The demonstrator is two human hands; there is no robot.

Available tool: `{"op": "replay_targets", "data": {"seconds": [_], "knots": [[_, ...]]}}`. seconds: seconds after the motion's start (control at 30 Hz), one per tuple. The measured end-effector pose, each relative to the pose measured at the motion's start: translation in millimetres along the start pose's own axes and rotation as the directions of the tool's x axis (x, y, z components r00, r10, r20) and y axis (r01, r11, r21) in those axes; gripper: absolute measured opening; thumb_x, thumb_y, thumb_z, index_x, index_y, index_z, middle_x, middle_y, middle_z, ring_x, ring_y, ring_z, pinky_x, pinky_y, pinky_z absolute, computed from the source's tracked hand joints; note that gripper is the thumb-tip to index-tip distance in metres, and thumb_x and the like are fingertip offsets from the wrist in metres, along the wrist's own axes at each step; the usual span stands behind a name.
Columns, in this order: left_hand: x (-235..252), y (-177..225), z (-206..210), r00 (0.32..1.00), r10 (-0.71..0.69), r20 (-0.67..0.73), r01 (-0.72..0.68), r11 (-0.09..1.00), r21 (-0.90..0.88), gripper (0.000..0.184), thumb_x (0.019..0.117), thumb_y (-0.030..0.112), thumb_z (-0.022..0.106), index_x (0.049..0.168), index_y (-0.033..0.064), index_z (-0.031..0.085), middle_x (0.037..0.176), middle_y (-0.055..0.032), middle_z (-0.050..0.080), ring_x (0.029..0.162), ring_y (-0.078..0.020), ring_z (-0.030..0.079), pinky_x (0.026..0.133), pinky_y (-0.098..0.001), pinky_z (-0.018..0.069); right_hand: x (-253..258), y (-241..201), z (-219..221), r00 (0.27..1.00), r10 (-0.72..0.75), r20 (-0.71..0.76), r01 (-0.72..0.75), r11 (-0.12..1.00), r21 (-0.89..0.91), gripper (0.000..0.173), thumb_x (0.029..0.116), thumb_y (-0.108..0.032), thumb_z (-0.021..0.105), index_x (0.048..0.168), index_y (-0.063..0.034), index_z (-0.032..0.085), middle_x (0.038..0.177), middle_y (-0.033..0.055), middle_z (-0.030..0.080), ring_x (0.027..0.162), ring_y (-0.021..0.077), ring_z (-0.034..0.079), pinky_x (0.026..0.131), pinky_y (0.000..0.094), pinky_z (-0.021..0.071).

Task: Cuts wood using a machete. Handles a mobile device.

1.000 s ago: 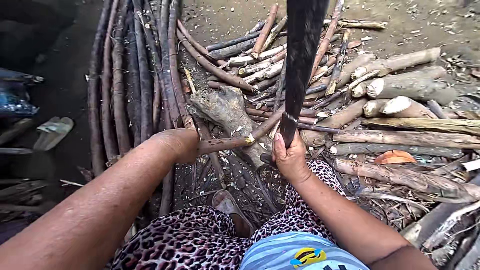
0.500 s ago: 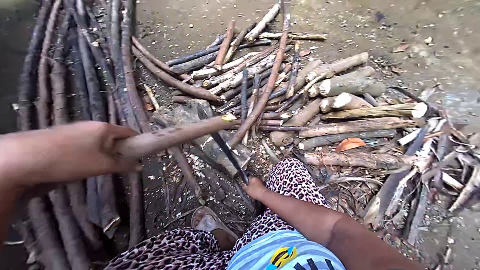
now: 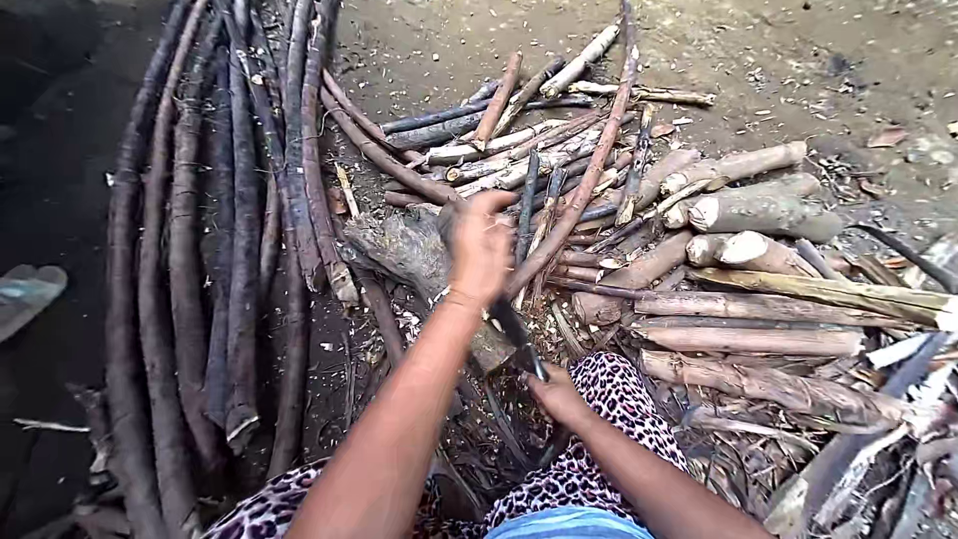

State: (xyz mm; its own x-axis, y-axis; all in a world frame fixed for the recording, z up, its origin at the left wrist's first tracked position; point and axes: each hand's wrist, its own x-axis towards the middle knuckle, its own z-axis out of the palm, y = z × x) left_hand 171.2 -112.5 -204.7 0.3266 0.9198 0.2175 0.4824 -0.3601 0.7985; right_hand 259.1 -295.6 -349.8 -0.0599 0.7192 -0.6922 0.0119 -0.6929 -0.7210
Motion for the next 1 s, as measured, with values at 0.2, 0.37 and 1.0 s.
{"op": "replay_targets", "data": {"seconds": [0.2, 0.37, 1.0], "knots": [[1.9, -94.9, 2.7, 0.793, -0.544, 0.274, 0.463, 0.831, 0.309, 0.046, 0.1045, 0.024, 0.062, 0.14, -0.0042, 0.055, 0.132, -0.0307, 0.062, 0.123, -0.0445, 0.061, 0.106, -0.0626, 0.0474, -18.0, -43.3, -51.5, 0.915, -0.228, -0.334, 0.347, 0.866, 0.36, 0.024, 0.1111, -0.016, 0.039, 0.101, -0.001, 0.055, 0.056, -0.0054, 0.046, 0.042, 0.006, 0.047, 0.043, 0.0238, 0.0476], [11.7, -108.5, 84.6, 0.511, -0.694, 0.508, 0.267, 0.689, 0.673, 0.062, 0.0854, 0.031, 0.084, 0.132, -0.0013, 0.061, 0.128, -0.0274, 0.065, 0.122, -0.0446, 0.062, 0.102, -0.0669, 0.0478, -39.9, -47.0, -91.6, 0.789, -0.257, -0.558, 0.486, 0.816, 0.312, 0.025, 0.1109, -0.015, 0.039, 0.099, -0.0019, 0.056, 0.054, -0.0041, 0.049, 0.039, 0.0057, 0.047, 0.039, 0.0222, 0.0467], [-93.4, -147.8, -234.9, 0.502, -0.738, 0.45, 0.02, 0.531, 0.847, 0.043, 0.0826, 0.007, 0.084, 0.123, 0.0082, 0.07, 0.104, -0.0189, 0.073, 0.1, -0.0405, 0.069, 0.088, -0.0664, 0.0526, -68.1, -44.9, -11.8, 0.912, -0.361, -0.195, 0.378, 0.924, 0.059, 0.01, 0.1046, -0.004, 0.049, 0.11, 0.0013, 0.055, 0.063, -0.0008, 0.061, 0.047, 0.0078, 0.06, 0.047, 0.0219, 0.0552]]}}
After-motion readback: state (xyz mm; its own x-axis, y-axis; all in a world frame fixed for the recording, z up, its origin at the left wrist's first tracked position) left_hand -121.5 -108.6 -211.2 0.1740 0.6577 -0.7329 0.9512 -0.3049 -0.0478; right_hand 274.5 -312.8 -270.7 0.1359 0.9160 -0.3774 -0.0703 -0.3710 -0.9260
